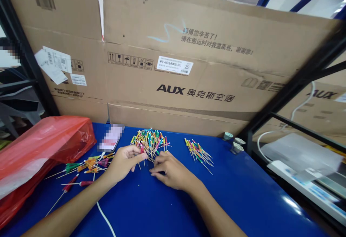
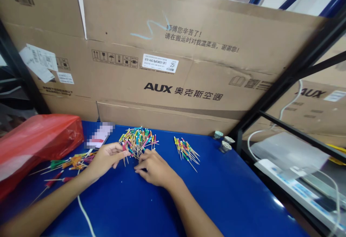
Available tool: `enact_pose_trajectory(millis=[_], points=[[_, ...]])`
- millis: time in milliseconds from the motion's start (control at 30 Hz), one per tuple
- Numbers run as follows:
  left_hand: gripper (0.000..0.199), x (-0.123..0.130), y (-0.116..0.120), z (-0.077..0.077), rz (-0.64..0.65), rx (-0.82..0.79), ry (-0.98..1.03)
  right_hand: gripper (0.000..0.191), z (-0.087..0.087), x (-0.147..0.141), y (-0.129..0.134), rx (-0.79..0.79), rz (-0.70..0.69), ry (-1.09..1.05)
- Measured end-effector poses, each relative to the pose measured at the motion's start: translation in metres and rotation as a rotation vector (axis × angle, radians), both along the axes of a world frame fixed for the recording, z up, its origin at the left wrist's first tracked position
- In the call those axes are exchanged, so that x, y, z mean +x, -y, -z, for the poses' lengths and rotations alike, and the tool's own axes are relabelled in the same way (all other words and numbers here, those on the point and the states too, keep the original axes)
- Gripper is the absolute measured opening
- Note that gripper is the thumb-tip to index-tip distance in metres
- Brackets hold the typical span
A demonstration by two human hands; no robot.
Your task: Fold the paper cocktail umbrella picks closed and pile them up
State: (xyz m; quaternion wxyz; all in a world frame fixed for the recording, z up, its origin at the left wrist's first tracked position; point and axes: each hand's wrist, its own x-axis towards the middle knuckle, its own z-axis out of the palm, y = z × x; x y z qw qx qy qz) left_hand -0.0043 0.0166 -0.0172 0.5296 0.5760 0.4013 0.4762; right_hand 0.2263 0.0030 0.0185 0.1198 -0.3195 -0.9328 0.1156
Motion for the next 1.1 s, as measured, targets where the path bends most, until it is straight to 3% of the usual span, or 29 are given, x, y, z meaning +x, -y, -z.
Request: enact_pose_trajectory(millis=[200, 500, 833, 1100], points=[[0.031, -0.001, 0.001, -0.004, 0.014, 0.005, -0.051, 0.013, 0.015, -0.023, 0.002, 0.165, 0.079, -0.060], [0.030, 0.004, 0.013, -0.006, 0.149, 0.113, -0.297, 0.018, -0.004, -0.011, 0.001, -0.030, 0.249, -0.603], [0.031, 0.004, 0.014, -0.007, 0.143, 0.116, -0.339, 0.018, -0.008, -0.011, 0.006, -0.128, 0.195, -0.658], [0.026, 0.005, 0.017, -0.008, 0.135, 0.131, -0.320, 0.019, -0.001, -0.017, 0.005, -0.237, 0.213, -0.709]])
